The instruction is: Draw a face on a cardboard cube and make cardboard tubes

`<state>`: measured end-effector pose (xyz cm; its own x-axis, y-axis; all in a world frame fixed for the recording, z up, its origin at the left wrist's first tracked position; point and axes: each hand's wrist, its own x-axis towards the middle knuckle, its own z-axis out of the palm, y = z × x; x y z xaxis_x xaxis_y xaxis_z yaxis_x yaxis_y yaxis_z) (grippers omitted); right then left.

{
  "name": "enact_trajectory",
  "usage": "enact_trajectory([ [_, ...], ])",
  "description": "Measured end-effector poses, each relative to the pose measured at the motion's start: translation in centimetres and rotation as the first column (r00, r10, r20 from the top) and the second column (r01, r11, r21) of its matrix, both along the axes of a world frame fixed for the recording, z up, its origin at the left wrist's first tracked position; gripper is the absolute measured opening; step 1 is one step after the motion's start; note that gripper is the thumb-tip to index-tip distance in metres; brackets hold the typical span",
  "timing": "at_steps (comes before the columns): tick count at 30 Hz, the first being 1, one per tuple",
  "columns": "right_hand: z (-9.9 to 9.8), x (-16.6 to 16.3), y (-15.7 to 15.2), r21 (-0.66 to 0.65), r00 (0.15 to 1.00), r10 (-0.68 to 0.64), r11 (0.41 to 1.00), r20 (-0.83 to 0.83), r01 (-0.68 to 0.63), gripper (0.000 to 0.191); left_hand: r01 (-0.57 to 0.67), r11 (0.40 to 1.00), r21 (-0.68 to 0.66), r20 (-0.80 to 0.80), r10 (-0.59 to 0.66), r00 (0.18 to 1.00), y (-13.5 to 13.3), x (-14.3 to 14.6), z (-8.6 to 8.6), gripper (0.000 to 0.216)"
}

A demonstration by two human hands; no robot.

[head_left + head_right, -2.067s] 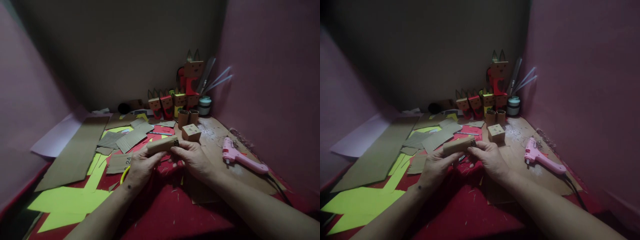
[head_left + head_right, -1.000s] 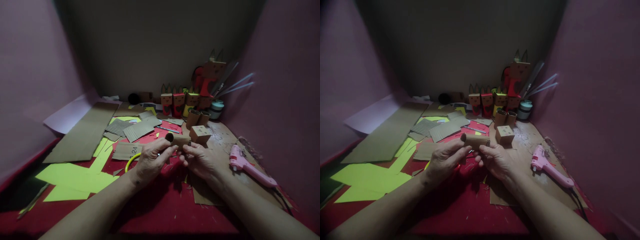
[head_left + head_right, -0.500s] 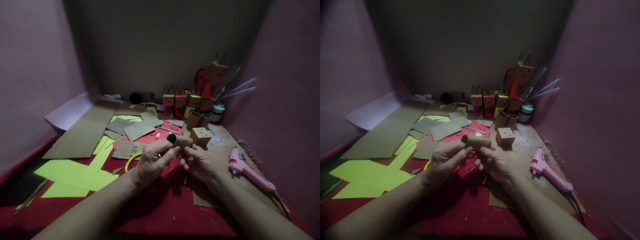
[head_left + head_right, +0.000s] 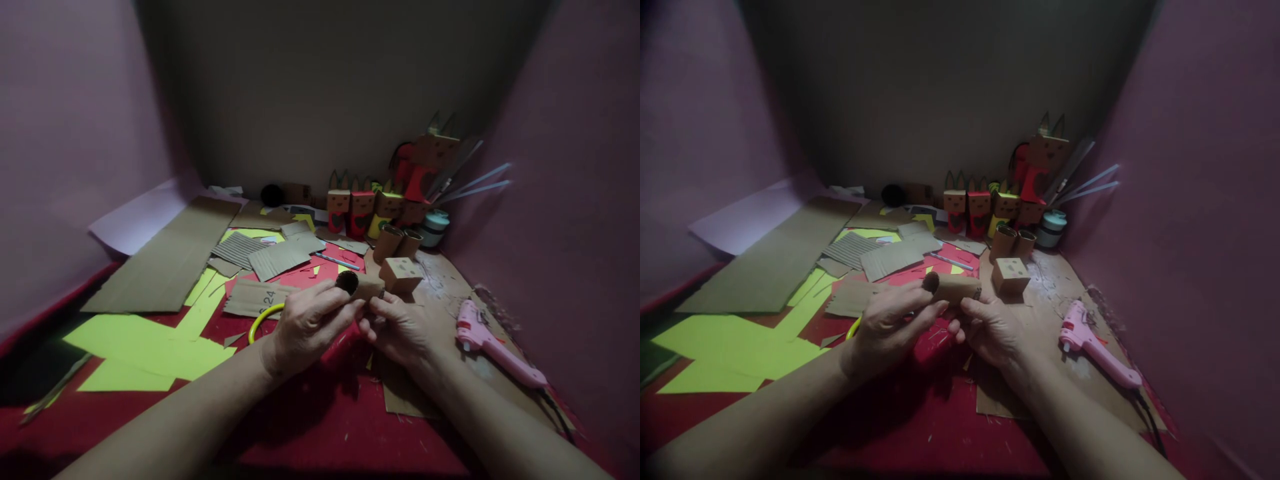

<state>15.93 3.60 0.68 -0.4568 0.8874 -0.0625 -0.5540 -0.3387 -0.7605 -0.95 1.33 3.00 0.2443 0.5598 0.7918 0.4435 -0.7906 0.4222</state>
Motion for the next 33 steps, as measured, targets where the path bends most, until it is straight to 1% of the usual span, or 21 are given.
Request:
enact_trajectory([
  [4, 0.0, -0.1, -0.1, -0.015, 1.0, -0.021, 1.0, 0.009, 0.021, 0.03, 0.013, 0.999, -0.035, 0.01, -0.012, 1.0, 0.0, -0.1, 0.1, 0.029],
  [7, -0.2, -0.1, 0.0, -0.018, 1.0, -0.005, 1.0, 0.011, 0.005, 0.029, 0.032, 0.999, -0.043, 0.056, -0.03, 0.998, 0.0, 0.0, 0.1, 0.029],
  [10, -0.3, 0.1, 0.3, 0.001, 0.999, -0.029, 1.0, 0.032, 0.029, 0.03, 0.049, 0.997, -0.062, 0.086, -0.043, 0.995, 0.0, 0.0, 0.2, 0.032],
  [12, -0.2, 0.3, 0.4, 0.017, 0.996, -0.065, 0.998, 0.058, 0.064, 0.03, 0.061, 0.991, -0.117, 0.077, -0.053, 0.996, 0.1, 0.0, 0.3, 0.032],
  [14, 0.1, 0.5, 0.5, 0.025, 0.991, -0.102, 0.995, 0.09, 0.1, 0.029, 0.068, 0.976, -0.208, 0.063, -0.056, 0.996, 0.2, -0.1, 0.3, 0.03],
  [17, 0.5, 0.7, 0.4, 0.051, 0.972, -0.171, 0.985, 0.161, 0.164, 0.023, 0.056, 0.95, -0.306, 0.07, -0.036, 0.997, 0.5, -0.2, -0.1, 0.025],
  [19, 0.8, 0.7, 0.2, 0.094, 0.954, -0.222, 0.974, 0.201, 0.207, 0.018, 0.063, 0.942, -0.33, 0.135, -0.019, 0.991, 0.8, -0.2, -0.5, 0.02],
  [20, 0.9, 0.7, 0.1, 0.127, 0.946, -0.248, 0.966, 0.21, 0.225, 0.016, 0.082, 0.932, -0.353, 0.194, -0.012, 0.981, 0.8, -0.2, -0.7, 0.018],
  [22, 1.1, 0.8, -0.1, 0.223, 0.926, -0.307, 0.94, 0.217, 0.259, 0.012, 0.166, 0.882, -0.441, 0.343, -0.005, 0.939, 1.0, -0.1, -0.8, 0.016],
  [24, 1.1, 0.9, -0.4, 0.366, 0.884, -0.396, 0.883, 0.249, 0.293, 0.009, 0.293, 0.787, -0.543, 0.475, 0.0, 0.88, 1.1, -0.1, -0.5, 0.014],
  [25, 1.2, 1.1, -0.6, 0.45, 0.85, -0.454, 0.839, 0.268, 0.307, 0.007, 0.354, 0.737, -0.576, 0.524, 0.001, 0.852, 1.1, -0.1, -0.3, 0.012],
  [26, 1.2, 1.3, -0.7, 0.542, 0.808, -0.517, 0.781, 0.283, 0.31, 0.006, 0.401, 0.695, -0.597, 0.557, -0.001, 0.83, 1.2, -0.1, -0.1, 0.009],
  [27, 1.2, 1.5, -0.9, 0.636, 0.762, -0.577, 0.714, 0.295, 0.294, 0.006, 0.429, 0.667, -0.61, 0.574, -0.002, 0.819, 1.3, -0.1, 0.1, 0.007],
  [29, 1.3, 2.0, -1.0, 0.804, 0.658, -0.689, 0.556, 0.302, 0.213, 0.01, 0.442, 0.647, -0.621, 0.577, -0.005, 0.817, 1.6, -0.2, 0.3, 0.003],
  [30, 1.4, 2.3, -1.1, 0.866, 0.606, -0.735, 0.478, 0.304, 0.146, 0.013, 0.438, 0.647, -0.624, 0.568, -0.009, 0.823, 1.8, -0.3, 0.4, 0.002],
  [31, 1.5, 2.5, -1.0, 0.912, 0.554, -0.777, 0.405, 0.3, 0.074, 0.017, 0.434, 0.646, -0.627, 0.556, -0.019, 0.831, 1.9, -0.3, 0.5, 0.003],
  [33, 1.7, 3.0, -0.8, 0.958, 0.459, -0.844, 0.281, 0.277, -0.062, 0.024, 0.45, 0.635, -0.628, 0.545, -0.054, 0.837, 2.1, -0.4, 0.5, 0.012],
])
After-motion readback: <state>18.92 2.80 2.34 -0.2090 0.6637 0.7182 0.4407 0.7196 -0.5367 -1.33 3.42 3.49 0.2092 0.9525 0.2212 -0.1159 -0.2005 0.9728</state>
